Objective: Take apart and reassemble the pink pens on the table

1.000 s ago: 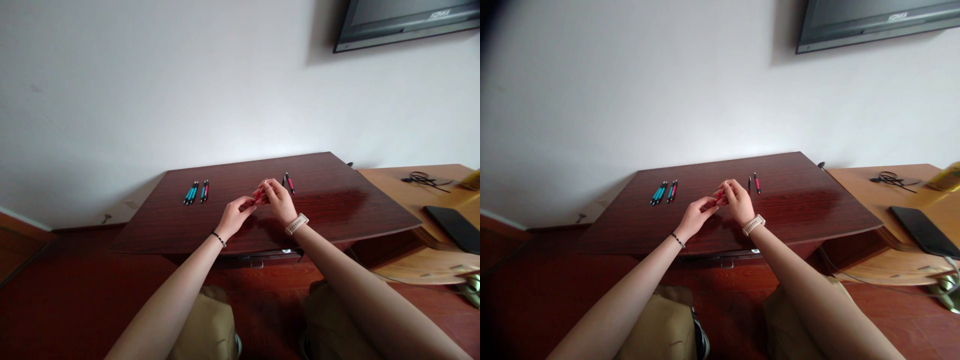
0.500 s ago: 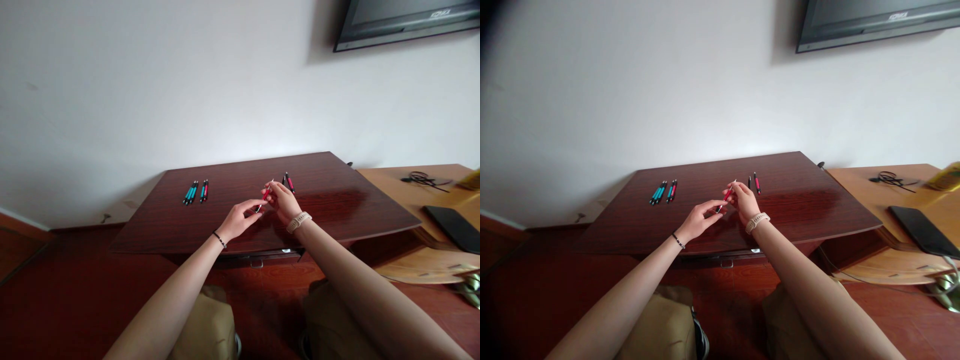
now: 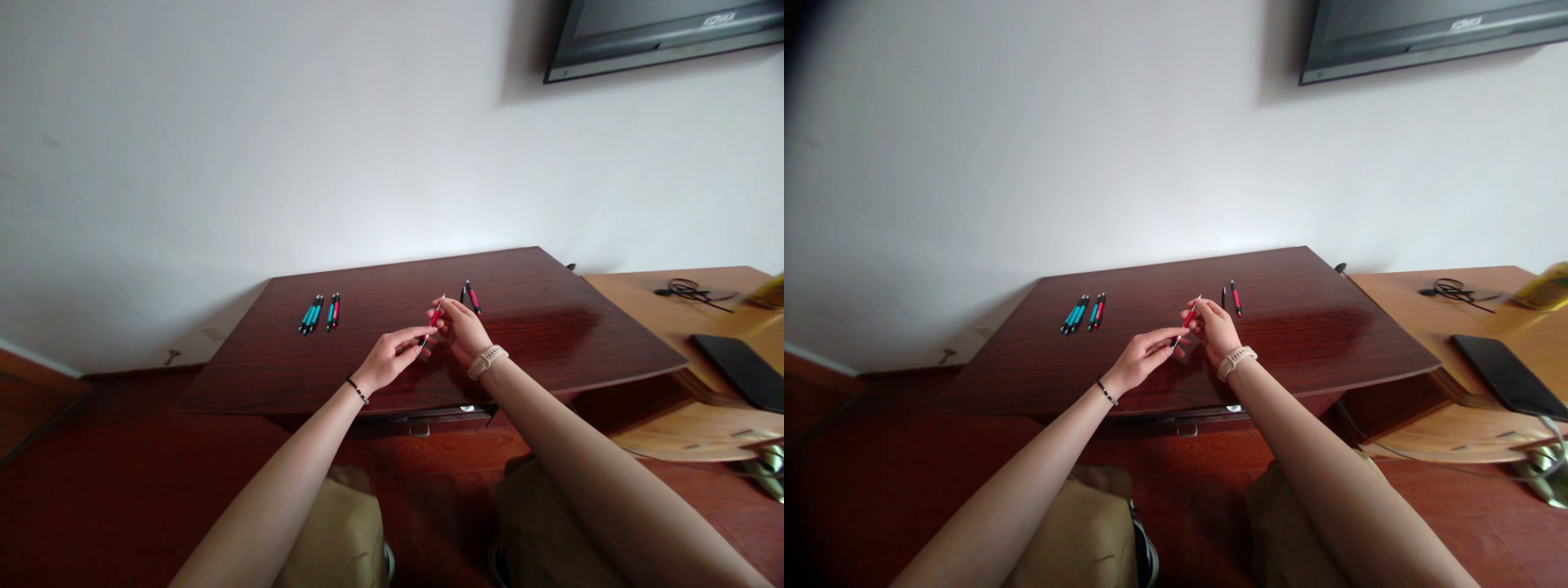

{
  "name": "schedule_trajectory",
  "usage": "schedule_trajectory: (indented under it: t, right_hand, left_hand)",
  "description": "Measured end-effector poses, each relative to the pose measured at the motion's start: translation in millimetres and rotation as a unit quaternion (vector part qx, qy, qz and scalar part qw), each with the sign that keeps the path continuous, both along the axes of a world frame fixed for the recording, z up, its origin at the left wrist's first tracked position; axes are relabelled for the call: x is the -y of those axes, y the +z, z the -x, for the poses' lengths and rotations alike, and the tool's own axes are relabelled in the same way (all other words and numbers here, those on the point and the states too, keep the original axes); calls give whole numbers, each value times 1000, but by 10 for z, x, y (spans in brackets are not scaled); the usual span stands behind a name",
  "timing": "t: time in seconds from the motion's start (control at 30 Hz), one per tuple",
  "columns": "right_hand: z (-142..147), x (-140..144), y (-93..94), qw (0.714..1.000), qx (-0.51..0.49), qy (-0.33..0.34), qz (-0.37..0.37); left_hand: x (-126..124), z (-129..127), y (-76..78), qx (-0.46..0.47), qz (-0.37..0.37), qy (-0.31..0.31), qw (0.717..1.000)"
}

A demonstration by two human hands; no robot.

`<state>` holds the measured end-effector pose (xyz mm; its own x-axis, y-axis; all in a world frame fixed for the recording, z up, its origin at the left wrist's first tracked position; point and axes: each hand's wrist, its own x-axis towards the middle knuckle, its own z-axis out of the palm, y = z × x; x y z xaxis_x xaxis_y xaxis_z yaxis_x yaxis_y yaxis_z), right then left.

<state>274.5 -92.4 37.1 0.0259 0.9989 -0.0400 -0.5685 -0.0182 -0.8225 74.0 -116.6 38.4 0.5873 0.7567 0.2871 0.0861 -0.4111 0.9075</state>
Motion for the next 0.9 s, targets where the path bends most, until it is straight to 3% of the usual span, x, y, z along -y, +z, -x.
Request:
schedule_trajectory:
  t: [0.9]
  right_hand:
    - [-10, -11, -14, 999, -9, 30, 31]
  left_hand:
    - [29, -14, 56, -17, 8, 10, 1000]
